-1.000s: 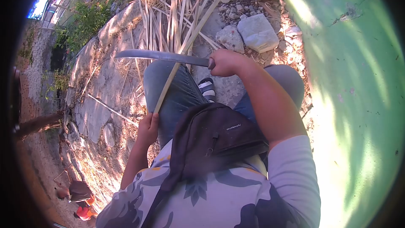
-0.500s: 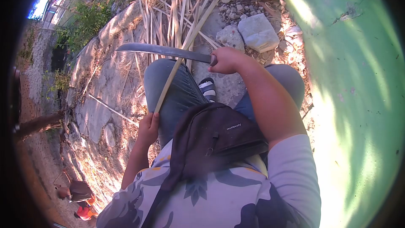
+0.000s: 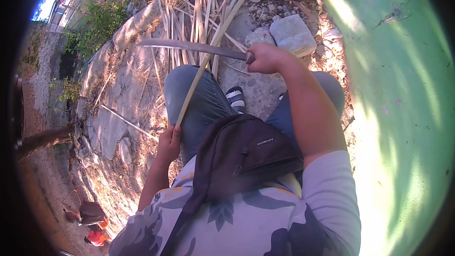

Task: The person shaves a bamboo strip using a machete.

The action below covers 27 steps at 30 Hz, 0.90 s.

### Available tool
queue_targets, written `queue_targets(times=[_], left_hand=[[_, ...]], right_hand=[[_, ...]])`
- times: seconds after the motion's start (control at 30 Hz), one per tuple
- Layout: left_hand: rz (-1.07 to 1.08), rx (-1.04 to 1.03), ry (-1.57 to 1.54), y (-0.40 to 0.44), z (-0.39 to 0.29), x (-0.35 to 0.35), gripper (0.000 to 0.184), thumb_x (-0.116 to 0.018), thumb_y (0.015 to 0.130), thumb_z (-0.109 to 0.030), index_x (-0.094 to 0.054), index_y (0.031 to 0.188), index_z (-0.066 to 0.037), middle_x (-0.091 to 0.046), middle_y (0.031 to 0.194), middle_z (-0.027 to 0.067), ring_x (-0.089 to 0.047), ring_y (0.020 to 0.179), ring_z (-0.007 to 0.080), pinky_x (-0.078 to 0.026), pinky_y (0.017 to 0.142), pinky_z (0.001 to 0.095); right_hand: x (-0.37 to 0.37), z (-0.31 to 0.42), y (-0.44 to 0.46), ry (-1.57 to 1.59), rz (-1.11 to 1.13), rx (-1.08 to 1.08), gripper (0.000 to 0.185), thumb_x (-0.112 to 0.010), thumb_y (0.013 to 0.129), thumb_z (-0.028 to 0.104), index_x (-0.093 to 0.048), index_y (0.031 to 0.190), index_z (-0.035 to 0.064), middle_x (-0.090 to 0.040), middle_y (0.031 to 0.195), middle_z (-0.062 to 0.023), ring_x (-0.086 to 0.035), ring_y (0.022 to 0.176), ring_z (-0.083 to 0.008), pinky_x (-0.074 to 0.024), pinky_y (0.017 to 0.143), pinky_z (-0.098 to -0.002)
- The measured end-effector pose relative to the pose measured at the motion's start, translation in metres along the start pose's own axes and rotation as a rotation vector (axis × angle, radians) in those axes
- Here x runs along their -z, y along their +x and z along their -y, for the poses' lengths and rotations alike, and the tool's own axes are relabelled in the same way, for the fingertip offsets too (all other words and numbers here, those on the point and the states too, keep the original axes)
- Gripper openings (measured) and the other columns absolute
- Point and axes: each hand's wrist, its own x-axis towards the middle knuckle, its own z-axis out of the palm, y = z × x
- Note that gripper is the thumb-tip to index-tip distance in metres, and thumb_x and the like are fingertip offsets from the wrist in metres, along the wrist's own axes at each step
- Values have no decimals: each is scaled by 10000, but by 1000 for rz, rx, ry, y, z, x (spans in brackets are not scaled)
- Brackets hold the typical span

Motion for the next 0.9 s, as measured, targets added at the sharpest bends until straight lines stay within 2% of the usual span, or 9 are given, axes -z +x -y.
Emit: queue_targets(times=[0.13,0.33,0.6,0.7,0.9], left_hand=[[8,-1,24,1,-6,1,475,-522,1077,-400,-527,803,-12,-456,585,31,-410,559,119,-363,517,338],[8,-6,39,1,-3,2,485,-526,1073,-408,-528,798,-8,-459,580,34,-413,546,125,-360,508,345],[-10,8,94,1,-2,2,487,-522,1074,-407,-535,797,-7,-474,592,41,-427,563,124,-372,524,343],[13,38,19,0,-15,3,487,-521,1075,-409,-539,802,-6,-472,597,31,-427,577,117,-375,532,339],[19,46,13,1,-6,2,486,-524,1075,-406,-541,803,-4,-467,596,19,-410,576,110,-371,529,334]], right_hand=[[-7,3,-1,-41,-29,-16,299,-717,768,216,-738,1025,65,-735,963,-180,-708,955,-346,-548,839,-423],[-37,38,-11,-250,59,66,288,-670,776,222,-752,1022,96,-743,1000,-156,-700,974,-361,-551,843,-439],[-9,-4,4,103,-30,-98,300,-697,746,198,-748,1005,56,-741,948,-188,-715,921,-332,-554,841,-406],[-7,14,-9,13,-17,-113,310,-696,749,195,-753,1025,65,-744,957,-182,-714,926,-337,-553,842,-412],[-39,23,-2,-147,122,59,281,-702,755,199,-749,1002,74,-745,969,-171,-711,940,-343,-553,835,-425]])
